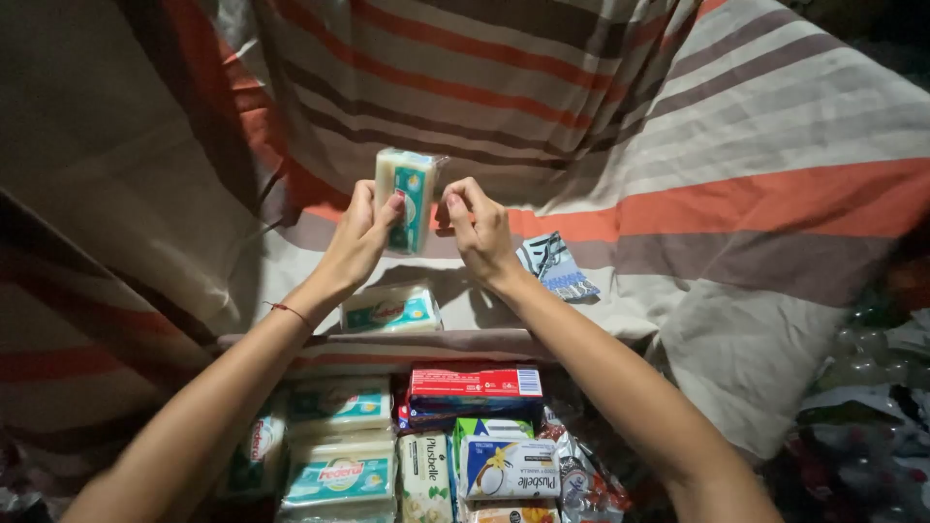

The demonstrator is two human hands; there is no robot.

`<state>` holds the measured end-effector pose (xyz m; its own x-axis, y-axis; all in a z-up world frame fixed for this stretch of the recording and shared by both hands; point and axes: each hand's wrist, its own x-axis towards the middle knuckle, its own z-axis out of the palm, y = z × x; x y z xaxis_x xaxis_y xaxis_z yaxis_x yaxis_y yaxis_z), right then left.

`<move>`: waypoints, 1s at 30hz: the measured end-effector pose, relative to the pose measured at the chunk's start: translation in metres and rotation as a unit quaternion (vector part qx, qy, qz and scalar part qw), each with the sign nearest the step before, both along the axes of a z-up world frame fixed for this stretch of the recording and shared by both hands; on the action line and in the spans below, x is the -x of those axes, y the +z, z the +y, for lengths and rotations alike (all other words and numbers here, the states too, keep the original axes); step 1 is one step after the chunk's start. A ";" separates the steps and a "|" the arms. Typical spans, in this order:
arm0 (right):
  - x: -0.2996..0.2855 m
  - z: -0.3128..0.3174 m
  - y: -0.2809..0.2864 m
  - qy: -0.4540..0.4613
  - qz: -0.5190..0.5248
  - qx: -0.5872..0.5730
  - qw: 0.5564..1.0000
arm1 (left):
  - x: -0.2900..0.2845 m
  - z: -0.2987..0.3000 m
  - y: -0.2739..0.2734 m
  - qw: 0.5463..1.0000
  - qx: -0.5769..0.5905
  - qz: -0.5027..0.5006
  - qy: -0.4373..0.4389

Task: Arranging small silver packets from a pile into an organized row on a surface.

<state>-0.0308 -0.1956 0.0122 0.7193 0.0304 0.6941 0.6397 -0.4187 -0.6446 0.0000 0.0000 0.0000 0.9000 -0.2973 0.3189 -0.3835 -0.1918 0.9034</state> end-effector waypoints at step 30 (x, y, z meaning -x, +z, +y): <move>0.046 0.029 0.004 0.071 0.255 -0.221 0.939 | 0.041 0.005 0.035 0.996 0.069 -0.035 -0.047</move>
<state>-0.0770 -0.1666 0.0157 0.9717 -0.0578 0.2291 0.2310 0.0275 -0.9726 -0.0405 0.0051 0.0354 0.8441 -0.3275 0.4245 -0.4576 -0.0273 0.8888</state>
